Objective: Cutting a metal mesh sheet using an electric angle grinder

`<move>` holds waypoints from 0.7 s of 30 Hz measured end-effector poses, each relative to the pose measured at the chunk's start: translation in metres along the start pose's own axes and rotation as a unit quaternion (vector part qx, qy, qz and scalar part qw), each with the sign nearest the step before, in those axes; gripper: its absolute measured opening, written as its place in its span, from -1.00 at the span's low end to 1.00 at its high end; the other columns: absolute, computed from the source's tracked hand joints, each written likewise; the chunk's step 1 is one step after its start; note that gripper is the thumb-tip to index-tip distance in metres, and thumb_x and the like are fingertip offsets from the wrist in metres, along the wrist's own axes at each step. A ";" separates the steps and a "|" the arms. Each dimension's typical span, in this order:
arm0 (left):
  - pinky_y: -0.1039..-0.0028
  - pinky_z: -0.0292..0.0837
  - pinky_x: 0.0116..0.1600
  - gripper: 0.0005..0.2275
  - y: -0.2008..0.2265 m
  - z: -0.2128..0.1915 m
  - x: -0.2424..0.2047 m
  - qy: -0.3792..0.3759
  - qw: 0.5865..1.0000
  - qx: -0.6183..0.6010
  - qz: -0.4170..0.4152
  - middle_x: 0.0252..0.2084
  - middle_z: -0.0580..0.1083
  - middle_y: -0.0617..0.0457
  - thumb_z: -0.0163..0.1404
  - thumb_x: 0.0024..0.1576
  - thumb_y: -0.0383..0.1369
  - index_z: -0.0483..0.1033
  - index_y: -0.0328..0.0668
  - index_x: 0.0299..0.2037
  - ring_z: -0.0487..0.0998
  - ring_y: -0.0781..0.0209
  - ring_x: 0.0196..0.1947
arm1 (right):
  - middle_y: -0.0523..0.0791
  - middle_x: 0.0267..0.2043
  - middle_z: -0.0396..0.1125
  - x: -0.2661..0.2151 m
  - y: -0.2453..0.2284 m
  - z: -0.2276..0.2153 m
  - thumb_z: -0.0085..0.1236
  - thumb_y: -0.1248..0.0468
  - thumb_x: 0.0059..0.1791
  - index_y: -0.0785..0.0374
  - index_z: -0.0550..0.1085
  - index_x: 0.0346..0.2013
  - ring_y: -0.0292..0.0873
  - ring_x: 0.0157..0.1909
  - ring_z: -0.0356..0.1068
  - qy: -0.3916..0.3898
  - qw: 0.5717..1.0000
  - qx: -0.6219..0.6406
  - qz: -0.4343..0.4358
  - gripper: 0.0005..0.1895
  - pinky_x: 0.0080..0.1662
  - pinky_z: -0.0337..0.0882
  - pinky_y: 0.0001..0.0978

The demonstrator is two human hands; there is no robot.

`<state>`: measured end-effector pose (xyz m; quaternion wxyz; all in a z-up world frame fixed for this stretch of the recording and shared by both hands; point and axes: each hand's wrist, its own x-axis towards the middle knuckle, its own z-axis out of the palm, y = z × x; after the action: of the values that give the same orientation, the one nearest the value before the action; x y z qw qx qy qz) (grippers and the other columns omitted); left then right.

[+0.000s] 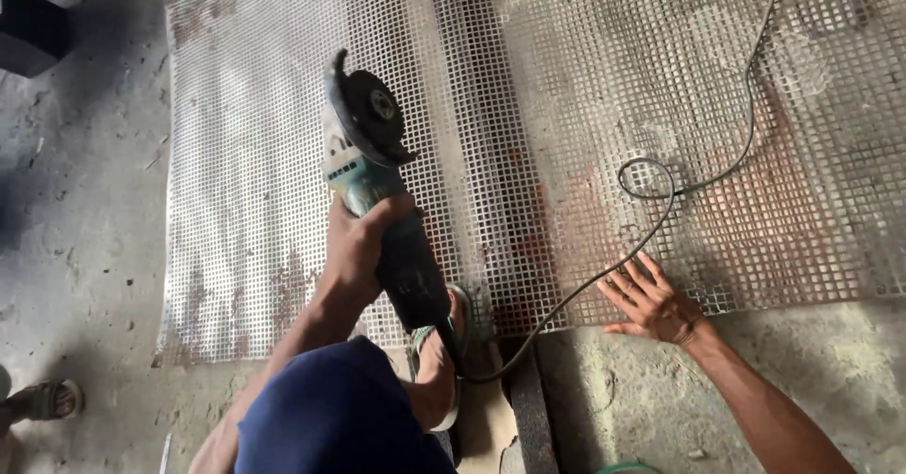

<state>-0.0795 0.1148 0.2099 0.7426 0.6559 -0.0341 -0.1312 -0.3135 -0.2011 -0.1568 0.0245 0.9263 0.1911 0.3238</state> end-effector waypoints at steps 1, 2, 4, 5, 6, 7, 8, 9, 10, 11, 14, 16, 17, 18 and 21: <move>0.22 0.52 -0.41 -0.67 -0.004 0.002 -0.011 0.004 1.000 -0.004 -0.010 -0.50 0.44 -0.12 0.29 -0.17 -0.54 0.41 -0.37 -0.27 0.55 0.07 -0.54 | 0.10 0.18 0.37 0.000 0.000 0.000 -0.12 -0.42 -0.07 0.18 0.48 0.07 0.30 0.28 0.32 0.002 1.000 0.003 0.004 -0.19 0.31 0.25 0.32; 0.22 0.51 -0.42 -0.69 -0.008 0.003 -0.024 0.010 1.000 -0.007 -0.020 -0.50 0.44 -0.11 0.28 -0.18 -0.54 0.42 -0.37 -0.29 0.53 0.09 -0.54 | 0.10 0.18 0.37 -0.001 -0.002 0.000 -0.11 -0.42 -0.07 0.18 0.49 0.06 0.30 0.28 0.32 0.004 1.000 0.009 0.007 -0.21 0.30 0.27 0.29; 0.21 0.51 -0.41 -0.68 -0.008 0.008 -0.041 0.026 1.000 -0.009 -0.013 -0.49 0.43 -0.11 0.28 -0.17 -0.54 0.41 -0.36 -0.28 0.53 0.09 -0.53 | 0.09 0.20 0.36 -0.009 -0.001 0.002 -0.09 -0.42 -0.08 0.17 0.49 0.08 0.29 0.30 0.31 0.005 1.000 0.018 0.004 -0.20 0.30 0.27 0.26; 0.20 0.51 -0.41 -0.68 -0.007 0.010 -0.045 0.034 0.999 -0.010 -0.010 -0.48 0.43 -0.11 0.28 -0.17 -0.54 0.41 -0.36 -0.27 0.52 0.08 -0.52 | 0.07 0.23 0.35 -0.009 -0.001 0.006 -0.08 -0.42 -0.10 0.16 0.48 0.10 0.28 0.31 0.31 0.002 1.000 0.022 0.008 -0.19 0.30 0.28 0.24; 0.20 0.51 -0.41 -0.68 -0.007 0.011 -0.045 0.034 0.999 -0.010 -0.006 -0.48 0.43 -0.11 0.28 -0.17 -0.54 0.41 -0.36 -0.27 0.52 0.08 -0.52 | 0.07 0.23 0.35 -0.006 -0.003 0.006 -0.08 -0.42 -0.10 0.16 0.48 0.10 0.28 0.31 0.31 0.006 1.000 0.021 0.008 -0.19 0.30 0.28 0.24; 0.19 0.53 -0.41 -0.66 -0.007 0.012 -0.044 0.038 0.999 -0.025 -0.005 -0.48 0.43 -0.13 0.28 -0.17 -0.56 0.39 -0.37 -0.25 0.54 0.04 -0.53 | 0.09 0.25 0.34 -0.002 -0.004 0.007 -0.09 -0.40 -0.08 0.17 0.49 0.07 0.30 0.30 0.31 0.022 0.999 0.023 0.008 -0.21 0.28 0.29 0.22; 0.17 0.55 -0.41 -0.64 -0.009 0.013 -0.046 0.043 0.998 -0.043 -0.007 -0.49 0.42 -0.15 0.29 -0.18 -0.57 0.36 -0.39 -0.24 0.57 0.00 -0.54 | 0.11 0.28 0.33 -0.002 -0.004 0.004 -0.09 -0.39 -0.06 0.18 0.50 0.04 0.32 0.29 0.31 0.035 0.999 0.025 0.005 -0.24 0.25 0.31 0.20; 0.17 0.55 -0.41 -0.64 -0.010 0.016 -0.044 0.045 0.998 -0.046 -0.005 -0.49 0.42 -0.15 0.29 -0.18 -0.57 0.36 -0.39 -0.24 0.57 0.00 -0.54 | 0.11 0.28 0.33 -0.001 0.000 0.003 -0.09 -0.39 -0.06 0.18 0.50 0.04 0.32 0.29 0.31 0.035 0.999 0.024 0.002 -0.24 0.25 0.31 0.20; 0.18 0.54 -0.42 -0.63 -0.012 0.017 -0.045 0.049 0.998 -0.047 0.001 -0.48 0.42 -0.14 0.29 -0.17 -0.56 0.36 -0.39 -0.24 0.55 0.01 -0.53 | 0.10 0.29 0.32 -0.001 -0.001 0.003 -0.09 -0.39 -0.07 0.17 0.48 0.09 0.30 0.30 0.31 0.037 0.999 0.025 0.008 -0.22 0.26 0.31 0.18; 0.18 0.54 -0.42 -0.63 -0.015 0.018 -0.045 0.053 0.997 -0.048 0.006 -0.47 0.41 -0.14 0.29 -0.17 -0.55 0.36 -0.39 -0.23 0.54 0.02 -0.53 | 0.09 0.30 0.31 -0.002 -0.002 0.003 -0.09 -0.40 -0.08 0.16 0.46 0.14 0.29 0.31 0.30 0.038 0.999 0.027 0.014 -0.19 0.26 0.31 0.17; 0.20 0.55 -0.43 -0.64 -0.022 0.025 -0.050 0.058 0.997 -0.048 0.008 -0.48 0.42 -0.12 0.29 -0.18 -0.56 0.37 -0.39 -0.25 0.55 0.03 -0.54 | 0.06 0.31 0.31 0.005 -0.002 -0.006 -0.10 -0.45 -0.10 0.13 0.46 0.18 0.25 0.33 0.29 0.041 0.998 0.045 0.022 -0.14 0.26 0.31 0.13; 0.19 0.56 -0.43 -0.65 -0.023 0.029 -0.054 0.052 0.997 -0.049 0.017 -0.48 0.43 -0.14 0.28 -0.18 -0.56 0.38 -0.39 -0.25 0.57 0.01 -0.54 | 0.06 0.31 0.32 0.005 -0.003 -0.007 -0.08 -0.42 -0.09 0.12 0.46 0.17 0.25 0.32 0.30 0.049 0.998 0.040 0.020 -0.17 0.26 0.32 0.12; 0.17 0.56 -0.43 -0.66 -0.022 0.032 -0.056 0.043 0.998 -0.049 0.025 -0.49 0.43 -0.16 0.28 -0.17 -0.57 0.39 -0.40 -0.25 0.58 -0.01 -0.53 | 0.06 0.30 0.32 0.004 -0.003 -0.008 -0.05 -0.39 -0.09 0.12 0.47 0.17 0.25 0.31 0.31 0.057 0.998 0.034 0.021 -0.20 0.26 0.32 0.11; 0.17 0.56 -0.43 -0.66 -0.021 0.036 -0.052 0.040 0.998 -0.048 0.028 -0.49 0.43 -0.16 0.28 -0.17 -0.57 0.39 -0.40 -0.25 0.58 -0.01 -0.53 | 0.06 0.30 0.32 0.005 -0.004 -0.007 -0.05 -0.39 -0.09 0.12 0.47 0.17 0.25 0.31 0.31 0.060 0.997 0.031 0.022 -0.20 0.26 0.32 0.11; 0.28 0.51 -0.45 -0.63 -0.008 0.053 -0.050 0.071 0.996 -0.032 0.042 -0.46 0.38 -0.03 0.28 -0.19 -0.53 0.36 -0.28 -0.24 0.49 0.15 -0.55 | 0.06 0.28 0.34 -0.001 -0.007 -0.003 -0.10 -0.36 -0.05 0.13 0.48 0.16 0.25 0.30 0.32 0.080 0.996 0.031 0.036 -0.23 0.29 0.30 0.12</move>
<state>-0.1408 0.0747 0.2151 0.7688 0.6372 -0.0049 -0.0542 -0.3191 -0.1950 -0.1563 -0.0311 0.9039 0.1689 0.3917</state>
